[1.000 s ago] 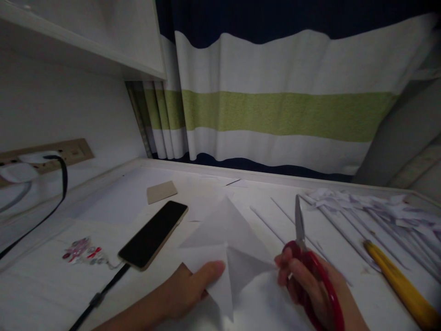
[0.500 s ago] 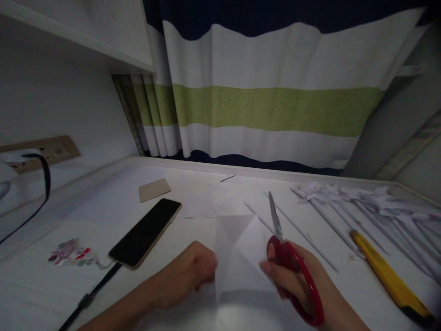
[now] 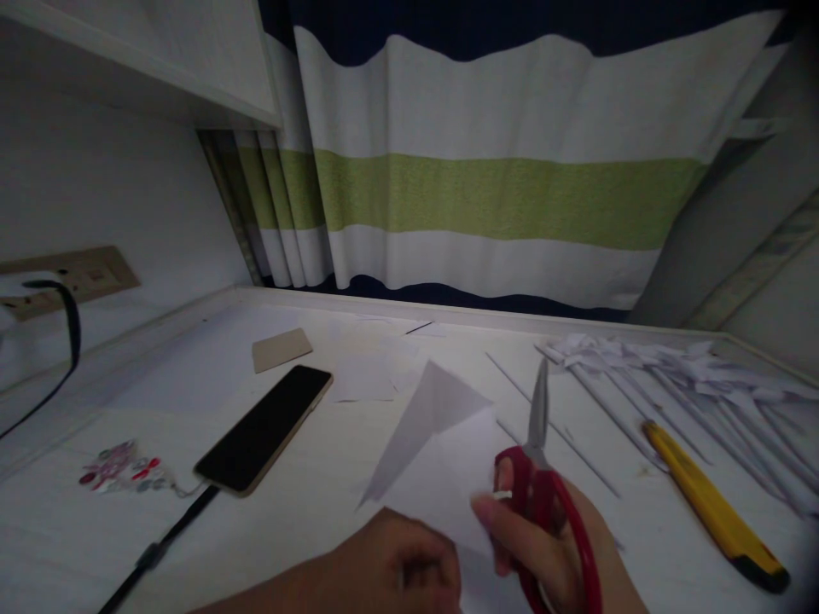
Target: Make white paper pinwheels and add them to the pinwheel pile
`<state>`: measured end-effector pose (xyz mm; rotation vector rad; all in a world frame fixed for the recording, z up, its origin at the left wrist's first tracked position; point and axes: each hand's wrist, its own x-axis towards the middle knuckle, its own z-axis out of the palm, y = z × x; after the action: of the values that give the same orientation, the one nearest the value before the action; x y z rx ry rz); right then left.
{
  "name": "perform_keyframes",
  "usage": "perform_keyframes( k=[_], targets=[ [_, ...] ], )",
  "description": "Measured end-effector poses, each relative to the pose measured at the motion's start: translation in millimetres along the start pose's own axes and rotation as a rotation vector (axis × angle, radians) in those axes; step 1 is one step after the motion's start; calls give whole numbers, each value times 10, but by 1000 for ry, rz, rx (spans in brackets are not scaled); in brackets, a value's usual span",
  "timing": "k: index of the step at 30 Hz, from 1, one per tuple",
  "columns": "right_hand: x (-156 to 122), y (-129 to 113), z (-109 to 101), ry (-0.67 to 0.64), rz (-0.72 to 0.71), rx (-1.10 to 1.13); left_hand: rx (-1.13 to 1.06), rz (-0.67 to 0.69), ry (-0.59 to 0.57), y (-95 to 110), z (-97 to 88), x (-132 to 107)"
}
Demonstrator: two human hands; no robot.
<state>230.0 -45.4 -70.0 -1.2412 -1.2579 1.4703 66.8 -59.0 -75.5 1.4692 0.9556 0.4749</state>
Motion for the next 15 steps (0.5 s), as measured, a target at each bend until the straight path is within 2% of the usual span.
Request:
perform_keyframes(
  k=[2,5,8,11,15],
  targets=[
    [-43,-16,55,-9,39,-34,-81,-31,31,15,39,-10],
    [-59,8,87,-23,30,-130,-58,-207,103,-15,55,-24],
    [-26,47,77,-42,19,-213,-20,-289,93,-60,35,-25],
    [-2,32,64,-100,28,-190,7,-292,104,-71,-17,-24],
    [-33,-10,48,-241,76,-90,-74,-125,283,-85,-120,-35]
  ],
)
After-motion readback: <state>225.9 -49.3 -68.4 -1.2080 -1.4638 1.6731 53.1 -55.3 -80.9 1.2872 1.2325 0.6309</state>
